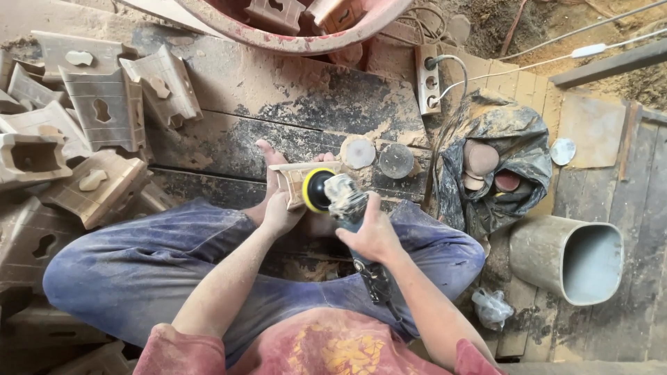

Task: The person sits cross-legged on the floor and uses a handheld electric sander to smooth the edges of small wooden pieces. They pick up each piece from a pile, sand it, and place it into a red bucket.

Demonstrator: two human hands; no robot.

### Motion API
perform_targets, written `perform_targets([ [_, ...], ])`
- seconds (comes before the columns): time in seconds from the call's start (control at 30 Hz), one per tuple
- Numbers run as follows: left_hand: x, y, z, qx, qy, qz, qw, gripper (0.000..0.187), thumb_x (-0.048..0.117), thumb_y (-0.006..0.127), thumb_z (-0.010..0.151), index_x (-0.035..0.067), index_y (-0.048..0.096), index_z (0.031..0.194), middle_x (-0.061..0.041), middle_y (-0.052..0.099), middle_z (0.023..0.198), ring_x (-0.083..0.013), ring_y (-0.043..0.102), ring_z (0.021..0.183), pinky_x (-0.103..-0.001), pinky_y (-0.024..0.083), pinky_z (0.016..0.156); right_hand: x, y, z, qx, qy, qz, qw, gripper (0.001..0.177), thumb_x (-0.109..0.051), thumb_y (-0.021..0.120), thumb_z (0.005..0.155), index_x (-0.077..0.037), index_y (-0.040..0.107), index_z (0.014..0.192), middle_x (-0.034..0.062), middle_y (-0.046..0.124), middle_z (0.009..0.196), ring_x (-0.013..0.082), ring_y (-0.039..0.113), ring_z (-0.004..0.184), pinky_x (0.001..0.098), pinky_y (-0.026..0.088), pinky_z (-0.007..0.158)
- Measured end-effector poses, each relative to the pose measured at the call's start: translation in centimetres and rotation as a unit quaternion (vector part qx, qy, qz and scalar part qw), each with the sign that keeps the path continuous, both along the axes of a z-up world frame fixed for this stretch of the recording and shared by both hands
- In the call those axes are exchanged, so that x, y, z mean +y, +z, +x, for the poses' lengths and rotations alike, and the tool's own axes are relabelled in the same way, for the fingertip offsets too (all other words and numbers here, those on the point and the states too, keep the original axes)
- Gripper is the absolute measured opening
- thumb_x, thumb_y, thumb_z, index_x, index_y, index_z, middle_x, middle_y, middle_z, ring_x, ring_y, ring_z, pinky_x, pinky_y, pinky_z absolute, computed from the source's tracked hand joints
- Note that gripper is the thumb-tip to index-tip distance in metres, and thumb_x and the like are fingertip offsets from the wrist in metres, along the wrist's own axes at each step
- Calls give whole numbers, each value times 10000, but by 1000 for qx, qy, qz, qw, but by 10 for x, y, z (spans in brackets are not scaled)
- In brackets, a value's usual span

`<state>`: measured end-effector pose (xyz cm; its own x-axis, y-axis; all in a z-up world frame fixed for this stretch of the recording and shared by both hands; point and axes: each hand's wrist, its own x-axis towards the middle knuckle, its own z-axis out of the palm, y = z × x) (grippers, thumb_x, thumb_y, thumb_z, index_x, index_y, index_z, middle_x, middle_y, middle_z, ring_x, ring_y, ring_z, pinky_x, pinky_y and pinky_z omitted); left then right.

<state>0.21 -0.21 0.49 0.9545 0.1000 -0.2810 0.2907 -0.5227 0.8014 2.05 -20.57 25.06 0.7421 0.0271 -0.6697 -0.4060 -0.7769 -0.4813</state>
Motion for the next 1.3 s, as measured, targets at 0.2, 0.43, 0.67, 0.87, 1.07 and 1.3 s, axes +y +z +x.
perform_targets([
  [0.2, -1, 1, -4, 12, 4, -28, 1000, 224, 419, 824, 649, 270, 779, 810, -109, 659, 892, -372, 690, 884, -437, 588, 803, -1, -9, 7, 21, 24, -32, 999, 929, -416, 798, 703, -150, 229, 1387, 272, 640, 1239, 428, 624, 1210, 521, 506, 1062],
  [0.43, 1, 7, 3, -1, 0, -58, 998, 226, 379, 819, 694, 205, 795, 837, -181, 658, 903, -439, 679, 909, -490, 586, 818, -16, -18, 6, 5, 1, -47, 999, 927, -409, 809, 703, -144, 234, 1379, 297, 635, 1227, 448, 618, 1207, 536, 490, 1074],
  [0.67, -4, -2, 10, -6, 3, -76, 997, 217, 366, 806, 732, 171, 797, 829, -211, 667, 912, -460, 683, 920, -512, 585, 828, -6, 0, 4, -20, -22, -21, 999, 897, -381, 808, 702, -124, 260, 1364, 315, 628, 1241, 475, 613, 1204, 560, 492, 1058],
  [0.87, -6, -1, 5, 15, 6, -63, 998, 230, 377, 797, 740, 163, 794, 825, -203, 673, 911, -457, 693, 903, -517, 588, 813, 4, -9, -1, 26, 29, -31, 999, 942, -419, 819, 686, -158, 246, 1387, 276, 638, 1254, 432, 619, 1218, 517, 496, 1081],
  [1.07, -7, -1, 13, 9, 2, -63, 998, 266, 379, 791, 745, 137, 805, 856, -223, 670, 918, -490, 686, 900, -544, 591, 810, -7, -17, 5, 25, -1, -42, 999, 955, -411, 822, 676, -171, 236, 1391, 266, 641, 1250, 425, 624, 1212, 510, 501, 1070],
  [1.3, -5, 23, 22, 13, 9, -76, 997, 319, 379, 776, 765, 90, 805, 898, -253, 657, 943, -510, 670, 944, -562, 566, 853, -31, -24, 8, -6, -34, -63, 997, 904, -400, 793, 718, -126, 235, 1373, 310, 628, 1243, 452, 611, 1216, 533, 480, 1082],
])
